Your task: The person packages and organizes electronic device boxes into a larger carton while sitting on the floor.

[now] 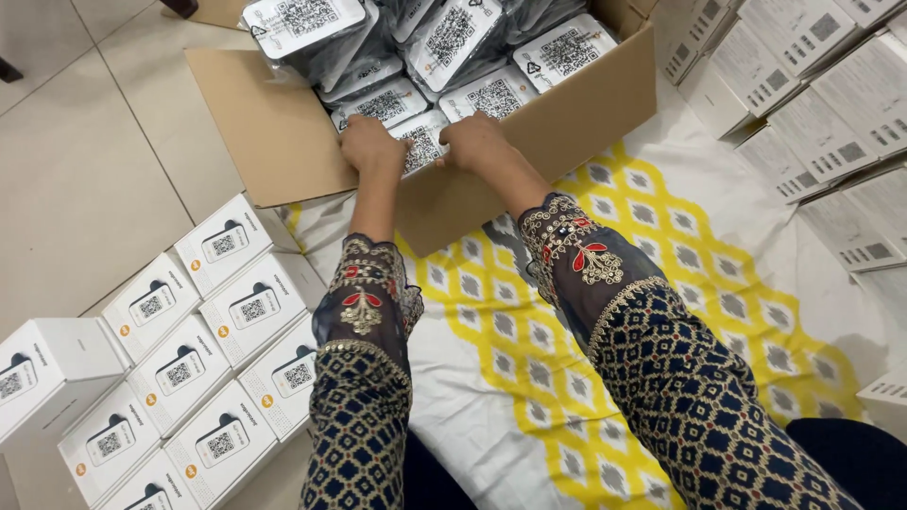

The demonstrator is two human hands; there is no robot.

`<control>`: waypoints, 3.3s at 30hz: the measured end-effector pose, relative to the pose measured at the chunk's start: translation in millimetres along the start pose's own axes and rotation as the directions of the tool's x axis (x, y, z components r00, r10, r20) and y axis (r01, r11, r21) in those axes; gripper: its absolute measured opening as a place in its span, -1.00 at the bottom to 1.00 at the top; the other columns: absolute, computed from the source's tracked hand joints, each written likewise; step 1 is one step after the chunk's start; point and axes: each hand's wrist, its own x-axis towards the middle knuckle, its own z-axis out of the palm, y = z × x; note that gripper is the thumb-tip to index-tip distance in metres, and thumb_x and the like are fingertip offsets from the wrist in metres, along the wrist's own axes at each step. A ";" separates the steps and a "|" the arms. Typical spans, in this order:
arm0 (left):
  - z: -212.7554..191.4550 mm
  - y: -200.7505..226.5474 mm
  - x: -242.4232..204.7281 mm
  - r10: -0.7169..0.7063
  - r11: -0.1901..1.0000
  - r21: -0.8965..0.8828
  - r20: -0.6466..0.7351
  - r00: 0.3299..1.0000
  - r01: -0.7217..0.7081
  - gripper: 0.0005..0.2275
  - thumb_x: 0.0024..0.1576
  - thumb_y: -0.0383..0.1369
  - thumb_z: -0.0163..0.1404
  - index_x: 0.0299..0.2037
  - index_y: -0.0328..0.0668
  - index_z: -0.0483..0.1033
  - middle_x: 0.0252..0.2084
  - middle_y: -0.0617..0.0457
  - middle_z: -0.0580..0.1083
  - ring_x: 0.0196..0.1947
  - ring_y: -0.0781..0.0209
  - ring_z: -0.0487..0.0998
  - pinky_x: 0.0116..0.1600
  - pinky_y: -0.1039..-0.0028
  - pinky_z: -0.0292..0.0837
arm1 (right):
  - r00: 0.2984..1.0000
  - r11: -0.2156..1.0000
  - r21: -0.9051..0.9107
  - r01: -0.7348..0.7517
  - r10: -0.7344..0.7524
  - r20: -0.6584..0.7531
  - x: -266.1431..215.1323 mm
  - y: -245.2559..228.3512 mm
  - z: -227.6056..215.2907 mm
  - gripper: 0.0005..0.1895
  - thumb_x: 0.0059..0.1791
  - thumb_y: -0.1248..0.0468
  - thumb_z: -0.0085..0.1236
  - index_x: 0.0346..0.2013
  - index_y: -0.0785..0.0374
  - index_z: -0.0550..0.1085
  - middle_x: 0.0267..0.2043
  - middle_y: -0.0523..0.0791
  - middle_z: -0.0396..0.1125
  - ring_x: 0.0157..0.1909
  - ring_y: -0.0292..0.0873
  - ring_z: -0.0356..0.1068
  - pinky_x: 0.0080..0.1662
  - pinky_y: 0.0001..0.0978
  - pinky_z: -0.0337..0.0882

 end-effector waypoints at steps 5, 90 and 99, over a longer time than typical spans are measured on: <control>-20.9 -17.7 -6.6 -0.021 0.892 -0.452 0.008 1.000 0.023 -0.20 -0.19 0.24 0.24 -0.02 -0.42 0.52 -0.07 -0.19 0.57 -0.03 -0.05 0.65 0.00 0.20 0.55 | 0.996 1.000 0.019 0.016 -0.014 -0.084 6.1 3.6 -1.7 -0.38 -0.18 -0.13 0.40 0.11 -0.03 0.52 0.08 -0.07 0.45 0.19 0.14 0.35 0.18 -0.01 0.33; -127.6 420.5 -677.0 0.877 -0.064 -0.996 -0.083 0.474 -0.056 -0.41 0.31 -0.02 -0.16 0.39 -0.37 0.22 0.39 -0.24 0.30 0.40 -0.05 0.32 0.39 0.30 0.20 | -0.072 0.733 0.511 -0.449 0.541 -0.838 -744.2 219.5 -90.9 -0.31 0.11 0.29 0.28 0.47 0.25 0.18 0.48 0.02 0.00 0.53 0.06 -0.02 0.50 -0.01 0.03; -137.3 406.4 -686.4 0.935 0.055 -0.995 0.023 0.353 -0.081 -0.42 0.27 0.04 -0.18 0.26 -0.34 0.42 0.15 -0.11 0.53 0.15 0.12 0.49 0.25 0.41 0.29 | -0.121 0.625 0.665 -0.409 0.685 -0.718 -747.9 236.7 -51.3 -0.04 0.10 0.16 0.30 0.53 0.37 -0.15 0.59 0.22 -0.15 0.64 0.30 -0.22 0.50 0.23 -0.13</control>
